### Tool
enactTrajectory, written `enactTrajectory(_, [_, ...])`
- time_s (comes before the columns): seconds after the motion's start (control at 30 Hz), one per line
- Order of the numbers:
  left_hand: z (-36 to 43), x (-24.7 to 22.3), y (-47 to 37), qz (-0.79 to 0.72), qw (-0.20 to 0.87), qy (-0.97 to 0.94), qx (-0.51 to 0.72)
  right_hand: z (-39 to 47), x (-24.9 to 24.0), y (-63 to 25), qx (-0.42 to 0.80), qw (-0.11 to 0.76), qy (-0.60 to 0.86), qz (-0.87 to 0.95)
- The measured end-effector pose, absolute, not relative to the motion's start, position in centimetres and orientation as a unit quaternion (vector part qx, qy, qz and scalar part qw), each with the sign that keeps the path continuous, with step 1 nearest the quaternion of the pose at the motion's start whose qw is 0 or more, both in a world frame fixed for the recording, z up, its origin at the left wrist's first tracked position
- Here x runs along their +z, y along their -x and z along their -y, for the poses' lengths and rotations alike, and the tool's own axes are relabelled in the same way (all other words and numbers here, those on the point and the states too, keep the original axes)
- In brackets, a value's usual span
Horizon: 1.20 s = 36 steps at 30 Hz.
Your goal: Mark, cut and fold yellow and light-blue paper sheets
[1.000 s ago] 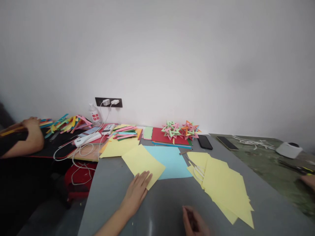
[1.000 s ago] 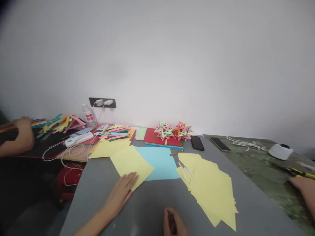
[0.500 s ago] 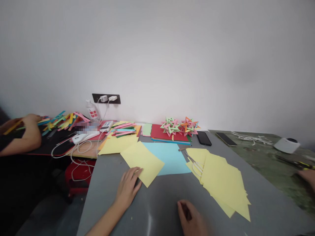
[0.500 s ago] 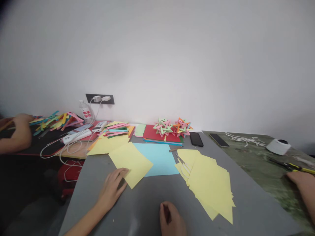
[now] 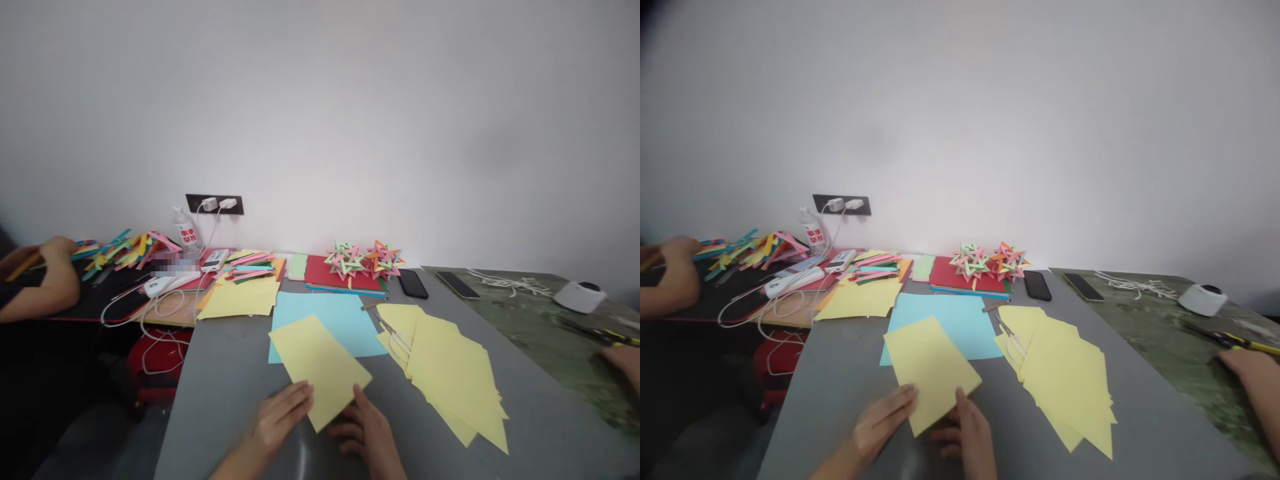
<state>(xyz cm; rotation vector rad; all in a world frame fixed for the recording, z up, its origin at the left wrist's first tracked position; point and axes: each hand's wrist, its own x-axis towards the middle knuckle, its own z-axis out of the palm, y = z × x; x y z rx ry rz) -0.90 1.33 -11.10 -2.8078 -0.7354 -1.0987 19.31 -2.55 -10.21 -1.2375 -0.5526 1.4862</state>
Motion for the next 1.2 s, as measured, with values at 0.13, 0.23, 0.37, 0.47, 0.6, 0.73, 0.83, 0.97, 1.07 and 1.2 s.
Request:
enactTrajectory(0.13, [-0.5,-11.6,1.0,0.231,-0.005,0.912,-0.339,1.8,-11.2,-18.8,0.613,0.586,0.494,0.195])
enactTrajectory(0.23, [-0.5,-11.7,1.2,0.231,-0.021,0.913,-0.335,1.8,-12.4,-18.7,0.610,0.588,0.497,0.187])
enactTrajectory(0.37, [-0.7,-11.5,1.2,0.215,-0.012,0.912,-0.350,2.0,-13.0,-18.5,0.571,0.622,0.501,0.190])
enactTrajectory(0.47, [-0.7,-11.5,1.0,0.223,-0.012,0.913,-0.341,2.1,-13.0,-18.4,0.585,0.611,0.496,0.194])
enactTrajectory(0.6, [-0.7,-11.7,0.9,0.225,-0.022,0.904,-0.364,2.2,-13.1,-18.4,0.568,0.622,0.503,0.193])
enactTrajectory(0.73, [-0.5,-11.8,0.9,0.246,-0.064,0.906,-0.339,2.2,-13.5,-18.5,0.574,0.622,0.497,0.192])
enactTrajectory(0.83, [-0.4,-11.8,1.0,0.259,-0.085,0.906,-0.324,2.2,-13.6,-18.5,0.580,0.622,0.492,0.187])
enactTrajectory(0.97, [-0.2,-11.4,1.1,0.261,-0.078,0.906,-0.324,2.4,-13.4,-18.2,0.563,0.644,0.487,0.177])
enactTrajectory(1.07, [-0.1,-10.8,1.1,0.239,-0.070,0.913,-0.322,2.5,-13.2,-18.0,0.560,0.646,0.487,0.177])
enactTrajectory(1.2, [0.1,-10.3,1.0,0.291,-0.112,0.900,-0.305,2.6,-13.1,-17.9,0.550,0.649,0.493,0.184])
